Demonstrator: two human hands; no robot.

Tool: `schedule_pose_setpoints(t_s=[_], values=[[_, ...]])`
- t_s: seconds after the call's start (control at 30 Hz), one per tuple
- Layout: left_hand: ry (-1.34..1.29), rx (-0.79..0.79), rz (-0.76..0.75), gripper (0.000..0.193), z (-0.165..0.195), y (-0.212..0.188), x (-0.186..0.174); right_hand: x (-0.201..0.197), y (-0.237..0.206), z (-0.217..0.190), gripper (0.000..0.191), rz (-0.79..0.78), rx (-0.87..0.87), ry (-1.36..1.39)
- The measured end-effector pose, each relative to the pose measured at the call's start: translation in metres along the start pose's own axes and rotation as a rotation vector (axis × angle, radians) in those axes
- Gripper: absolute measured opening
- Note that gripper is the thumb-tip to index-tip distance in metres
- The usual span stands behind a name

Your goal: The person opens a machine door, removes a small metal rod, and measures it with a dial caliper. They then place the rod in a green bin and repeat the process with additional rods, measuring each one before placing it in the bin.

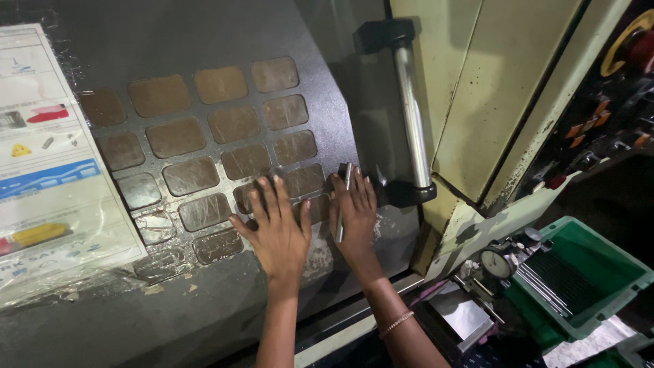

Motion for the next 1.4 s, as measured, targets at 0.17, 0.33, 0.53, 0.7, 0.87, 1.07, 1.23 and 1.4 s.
schedule_pose_setpoints(t_s=[0.17,0.33,0.53,0.7,0.87,1.07,1.23,1.4], values=[[0.023,0.025,0.014,0.071,0.001,-0.001,0.005,0.002,-0.001,0.003,0.039,-0.017,0.007,0.002],[0.096,0.011,-0.049,0.069,0.001,0.000,0.004,0.001,-0.002,0.002,0.039,0.000,0.003,0.002],[-0.088,0.043,-0.106,0.068,0.002,0.004,0.001,0.000,-0.001,0.001,0.038,0.003,-0.012,0.009],[-0.103,0.071,-0.064,0.068,0.002,0.006,-0.004,0.001,-0.001,0.000,0.036,-0.003,0.000,0.026],[-0.096,0.080,-0.023,0.068,0.004,0.006,-0.011,-0.001,-0.001,-0.001,0.037,-0.001,-0.002,0.024],[-0.106,0.072,-0.033,0.068,0.005,0.006,-0.020,0.001,0.000,0.001,0.038,-0.001,0.006,0.012],[-0.116,0.068,-0.043,0.069,0.005,0.007,-0.023,0.002,-0.001,0.002,0.038,0.009,0.000,0.013],[-0.092,0.048,-0.016,0.068,0.005,0.006,-0.021,0.002,-0.002,0.003,0.038,0.003,-0.001,0.006]])
Point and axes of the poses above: each hand's wrist, its own y-axis towards the middle knuckle, its own x-axis out of the palm, z = x × y, the point moved 6 cm from there along y, towards the middle knuckle, and after that the axes turned 11 degrees about -z, right-handed, at the moved point
